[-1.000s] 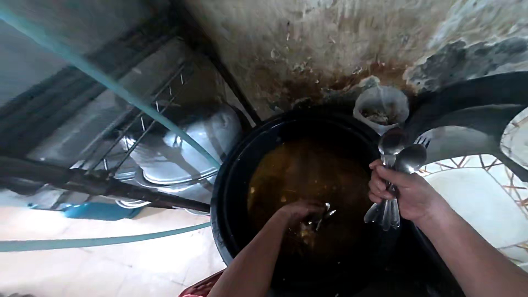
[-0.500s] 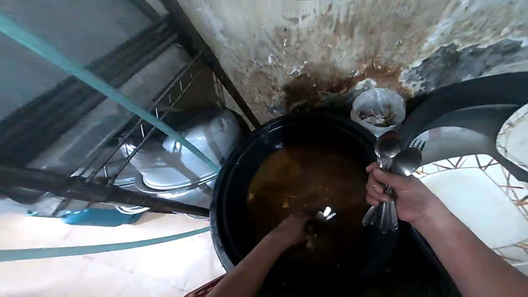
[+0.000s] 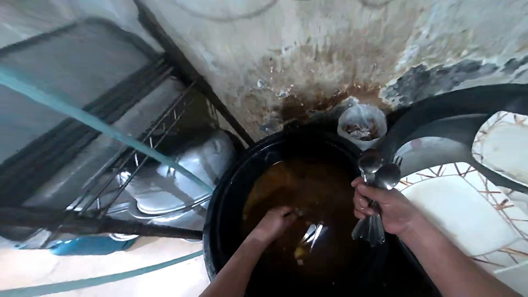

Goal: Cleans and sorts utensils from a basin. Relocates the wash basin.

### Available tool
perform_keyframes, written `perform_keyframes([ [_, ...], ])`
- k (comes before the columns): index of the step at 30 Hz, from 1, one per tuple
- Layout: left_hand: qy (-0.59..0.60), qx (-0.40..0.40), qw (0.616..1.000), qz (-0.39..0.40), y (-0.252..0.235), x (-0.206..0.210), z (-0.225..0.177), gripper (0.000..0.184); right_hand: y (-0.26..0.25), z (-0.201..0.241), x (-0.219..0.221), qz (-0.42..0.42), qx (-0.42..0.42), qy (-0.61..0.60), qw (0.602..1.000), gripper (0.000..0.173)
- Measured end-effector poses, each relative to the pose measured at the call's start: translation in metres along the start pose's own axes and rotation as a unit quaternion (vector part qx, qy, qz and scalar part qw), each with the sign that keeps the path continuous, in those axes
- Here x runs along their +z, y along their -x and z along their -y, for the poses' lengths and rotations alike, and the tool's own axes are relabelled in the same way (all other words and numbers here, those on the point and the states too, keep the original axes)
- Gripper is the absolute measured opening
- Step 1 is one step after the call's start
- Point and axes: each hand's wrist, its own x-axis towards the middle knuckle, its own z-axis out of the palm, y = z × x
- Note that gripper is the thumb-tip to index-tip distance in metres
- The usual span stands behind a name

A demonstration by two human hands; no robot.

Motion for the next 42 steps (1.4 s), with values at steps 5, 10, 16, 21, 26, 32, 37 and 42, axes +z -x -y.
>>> perform_keyframes([
  [5,0.052,0.076,0.993,-0.074,-0.03,-0.041,-0.107,0.03,-0.001,0.001,-0.001,0.01,0.004,0.032,0.999,0.014],
  [10,0.083,0.149,0.98,-0.103,-0.068,-0.076,-0.192,0.059,0.001,0.002,0.0,0.014,-0.001,0.049,0.999,0.015],
  [16,-0.258,0.046,0.963,0.069,-0.032,-0.004,-0.124,0.033,0.002,0.001,0.0,0.02,0.009,0.016,1.0,0.012],
  [21,-0.222,-0.09,0.966,0.096,-0.025,0.048,-0.042,0.072,0.003,0.001,0.003,0.02,0.011,0.018,1.0,0.011],
  [26,-0.136,0.027,0.982,0.125,-0.02,0.08,-0.022,0.045,0.001,-0.001,0.003,0.014,-0.004,0.025,1.0,0.013],
  [32,0.08,-0.009,0.984,0.158,-0.021,0.051,0.005,0.041,0.003,0.001,0.005,0.001,0.002,0.042,0.999,0.013],
  [37,0.038,-0.007,0.987,0.154,-0.008,0.024,-0.005,0.032,0.001,0.001,0.0,0.023,0.015,0.025,0.999,0.013],
  [42,0.295,0.031,0.955,-0.019,0.003,-0.011,-0.01,0.023,0.005,0.004,0.003,0.011,0.039,0.018,0.999,0.019],
])
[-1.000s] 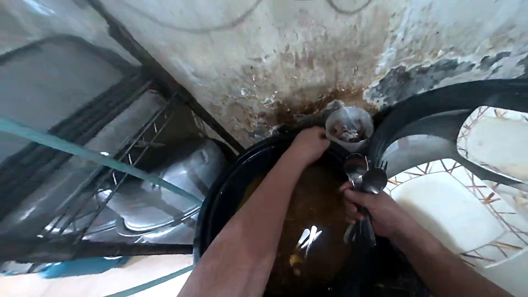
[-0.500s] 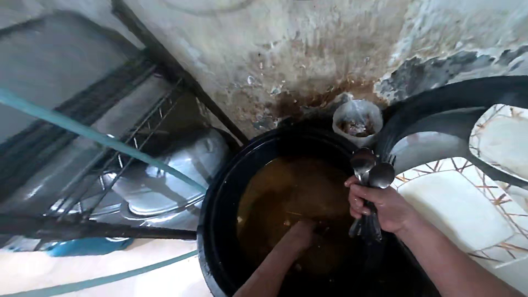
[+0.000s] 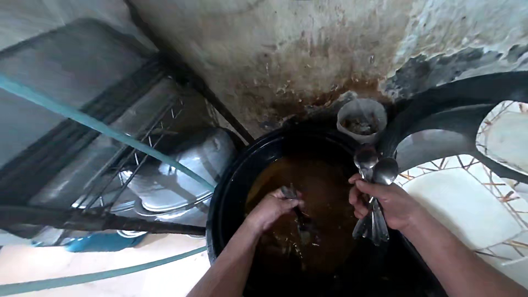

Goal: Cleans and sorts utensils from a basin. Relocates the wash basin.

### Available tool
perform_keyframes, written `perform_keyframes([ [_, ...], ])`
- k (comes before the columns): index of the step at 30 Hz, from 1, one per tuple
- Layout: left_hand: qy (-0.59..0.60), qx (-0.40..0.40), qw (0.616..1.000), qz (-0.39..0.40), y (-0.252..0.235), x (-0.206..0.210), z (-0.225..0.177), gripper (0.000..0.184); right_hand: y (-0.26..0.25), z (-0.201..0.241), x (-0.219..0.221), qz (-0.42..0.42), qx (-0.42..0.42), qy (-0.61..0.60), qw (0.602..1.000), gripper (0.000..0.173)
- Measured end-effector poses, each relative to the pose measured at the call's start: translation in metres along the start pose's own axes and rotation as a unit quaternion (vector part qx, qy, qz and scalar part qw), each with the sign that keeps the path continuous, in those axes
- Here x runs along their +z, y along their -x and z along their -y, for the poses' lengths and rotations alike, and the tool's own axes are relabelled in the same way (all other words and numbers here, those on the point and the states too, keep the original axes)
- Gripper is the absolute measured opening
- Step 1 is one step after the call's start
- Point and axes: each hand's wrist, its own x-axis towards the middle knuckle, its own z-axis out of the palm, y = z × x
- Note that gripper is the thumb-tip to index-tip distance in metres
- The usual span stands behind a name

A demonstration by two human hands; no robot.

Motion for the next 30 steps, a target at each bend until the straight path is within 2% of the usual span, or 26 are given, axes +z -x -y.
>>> perform_keyframes([
  [2,0.057,-0.009,0.997,-0.06,-0.002,-0.002,-0.001,0.023,0.001,0.0,0.004,-0.021,0.005,0.024,0.999,0.021],
  [4,0.104,0.016,0.987,-0.125,0.004,-0.001,-0.009,0.024,0.0,0.0,0.005,-0.027,0.012,0.034,0.999,0.023],
  [6,0.112,0.093,0.974,-0.174,0.015,0.002,-0.02,0.022,-0.002,0.001,0.003,-0.021,0.031,0.038,0.999,0.026],
  [8,0.002,0.195,0.957,-0.214,0.03,0.011,-0.032,0.018,-0.003,0.002,0.007,-0.031,0.067,0.053,0.996,0.029],
  [9,-0.085,0.254,0.935,-0.233,0.039,0.02,-0.037,0.018,-0.004,0.003,0.01,-0.041,0.09,0.056,0.994,0.031],
  [11,-0.242,0.416,0.842,-0.244,0.047,0.042,-0.032,0.019,-0.007,0.001,0.018,-0.065,0.135,0.047,0.988,0.033],
  [13,-0.321,0.533,0.76,-0.187,0.048,0.065,-0.021,0.019,-0.006,-0.01,0.028,-0.105,0.141,-0.006,0.984,0.032],
  [15,-0.373,0.589,0.704,-0.136,0.048,0.083,-0.009,0.02,-0.006,-0.02,0.036,-0.111,0.124,-0.062,0.984,0.033],
  [18,-0.403,0.609,0.674,-0.108,0.048,0.092,0.011,0.022,-0.008,-0.026,0.043,-0.047,0.129,-0.095,0.986,0.035],
  [22,-0.411,0.592,0.686,-0.1,0.051,0.079,0.026,0.033,-0.014,-0.021,0.053,-0.072,0.173,-0.062,0.98,0.027],
  [24,-0.368,0.547,0.741,-0.13,0.052,0.075,0.032,0.039,-0.015,-0.015,0.054,-0.112,0.15,-0.024,0.982,0.021],
  [26,-0.353,0.418,0.828,-0.124,0.05,0.074,0.036,0.041,-0.017,-0.012,0.047,-0.123,0.092,-0.026,0.988,0.019],
  [27,-0.369,0.313,0.872,-0.067,0.047,0.075,0.029,0.041,-0.019,-0.01,0.042,-0.123,0.068,-0.033,0.99,0.02],
  [28,-0.389,0.208,0.897,0.012,0.038,0.078,0.021,0.042,-0.021,-0.009,0.038,-0.129,0.05,-0.031,0.99,0.022],
  [30,-0.381,0.103,0.916,0.079,0.007,0.087,0.014,0.038,-0.024,-0.012,0.026,-0.125,0.013,-0.021,0.992,0.019],
])
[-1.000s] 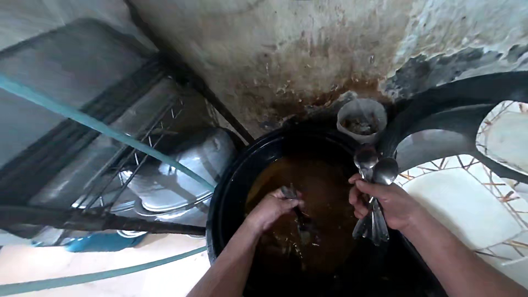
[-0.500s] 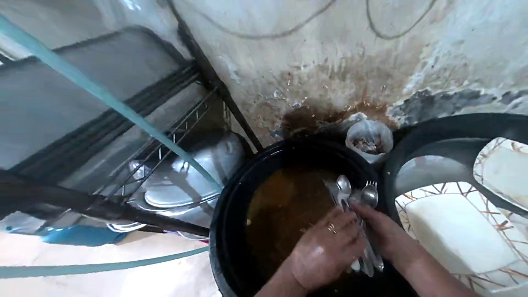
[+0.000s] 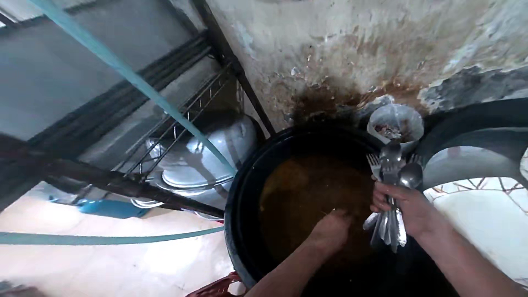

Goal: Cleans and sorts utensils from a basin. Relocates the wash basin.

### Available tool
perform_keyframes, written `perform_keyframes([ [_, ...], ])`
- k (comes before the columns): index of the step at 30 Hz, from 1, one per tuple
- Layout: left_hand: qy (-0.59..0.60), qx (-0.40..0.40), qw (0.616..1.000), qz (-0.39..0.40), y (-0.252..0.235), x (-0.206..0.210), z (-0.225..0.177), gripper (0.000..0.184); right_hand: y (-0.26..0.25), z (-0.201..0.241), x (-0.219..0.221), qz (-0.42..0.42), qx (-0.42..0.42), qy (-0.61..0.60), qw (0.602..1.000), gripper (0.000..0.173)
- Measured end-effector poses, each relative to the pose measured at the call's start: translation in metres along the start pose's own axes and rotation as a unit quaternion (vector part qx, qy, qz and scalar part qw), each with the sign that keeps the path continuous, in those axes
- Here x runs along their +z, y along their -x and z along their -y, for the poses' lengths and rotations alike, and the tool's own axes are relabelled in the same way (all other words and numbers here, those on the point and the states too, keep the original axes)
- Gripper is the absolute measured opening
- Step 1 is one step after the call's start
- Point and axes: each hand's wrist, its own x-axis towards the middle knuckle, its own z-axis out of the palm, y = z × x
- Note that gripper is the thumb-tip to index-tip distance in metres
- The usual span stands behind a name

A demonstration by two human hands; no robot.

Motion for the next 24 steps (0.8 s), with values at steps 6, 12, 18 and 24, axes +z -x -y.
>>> perform_keyframes([
  [6,0.06,-0.152,0.973,-0.161,-0.098,-0.007,0.016,0.047,-0.007,-0.003,-0.014,0.05,-0.056,-0.019,0.997,0.021],
  [12,0.066,-0.148,0.985,-0.054,-0.121,0.01,-0.026,0.056,-0.002,-0.005,-0.008,0.037,-0.035,0.012,0.999,0.023],
  [18,0.275,-0.086,0.955,-0.063,-0.1,0.062,-0.034,0.054,-0.003,-0.001,-0.008,0.042,-0.029,-0.022,0.998,0.021],
  [24,0.44,-0.004,0.897,-0.031,-0.061,0.076,-0.026,0.034,-0.002,0.005,-0.005,0.017,-0.01,-0.016,1.0,0.022],
])
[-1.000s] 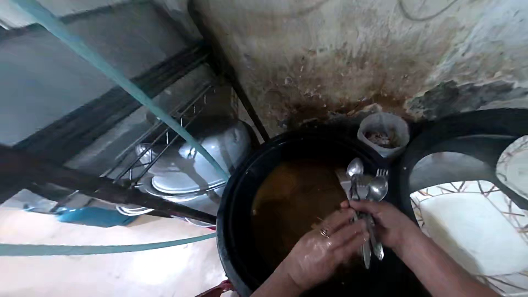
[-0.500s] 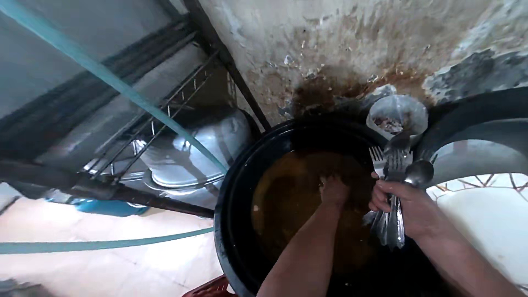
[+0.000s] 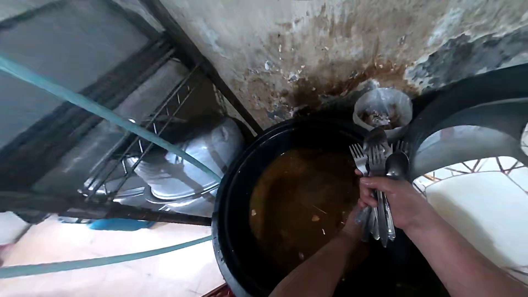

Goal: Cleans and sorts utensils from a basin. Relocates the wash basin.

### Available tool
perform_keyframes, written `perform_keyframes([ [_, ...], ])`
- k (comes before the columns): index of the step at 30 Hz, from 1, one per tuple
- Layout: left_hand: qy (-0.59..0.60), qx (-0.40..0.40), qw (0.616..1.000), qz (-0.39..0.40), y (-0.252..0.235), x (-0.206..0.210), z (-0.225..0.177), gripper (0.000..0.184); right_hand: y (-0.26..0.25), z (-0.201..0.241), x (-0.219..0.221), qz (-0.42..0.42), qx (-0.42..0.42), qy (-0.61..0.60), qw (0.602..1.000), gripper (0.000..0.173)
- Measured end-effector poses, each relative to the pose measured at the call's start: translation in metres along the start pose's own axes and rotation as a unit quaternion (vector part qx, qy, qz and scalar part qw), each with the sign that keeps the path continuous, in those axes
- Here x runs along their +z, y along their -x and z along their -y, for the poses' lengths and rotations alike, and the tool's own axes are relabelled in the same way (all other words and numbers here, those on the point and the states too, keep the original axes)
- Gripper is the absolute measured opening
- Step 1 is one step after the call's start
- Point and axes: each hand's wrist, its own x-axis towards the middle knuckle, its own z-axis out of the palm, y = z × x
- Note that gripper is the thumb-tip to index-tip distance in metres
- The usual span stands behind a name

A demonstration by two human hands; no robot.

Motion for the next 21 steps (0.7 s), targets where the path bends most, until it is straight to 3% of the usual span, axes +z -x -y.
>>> perform_keyframes([
  [2,-0.151,-0.06,0.985,0.057,0.009,-0.014,-0.022,0.034,0.0,0.001,0.0,-0.007,-0.005,-0.005,1.0,0.02],
  [4,-0.21,-0.172,0.957,0.106,0.009,-0.027,-0.038,0.037,0.001,0.001,0.0,-0.011,-0.005,-0.009,1.0,0.02],
  [9,0.057,-0.27,0.959,0.065,0.011,-0.047,-0.017,0.026,0.001,-0.001,-0.001,-0.006,-0.012,-0.005,1.0,0.02],
  [13,0.173,-0.242,0.953,0.055,0.02,-0.059,-0.008,0.025,0.001,-0.001,-0.002,-0.005,-0.012,-0.004,1.0,0.021],
  [15,0.185,-0.232,0.953,0.052,0.026,-0.067,-0.006,0.033,0.002,-0.001,-0.003,-0.003,-0.012,-0.009,1.0,0.021],
  [21,0.009,-0.219,0.976,-0.009,0.045,-0.087,-0.026,0.065,0.001,0.0,-0.002,-0.004,0.002,-0.03,1.0,0.021],
])
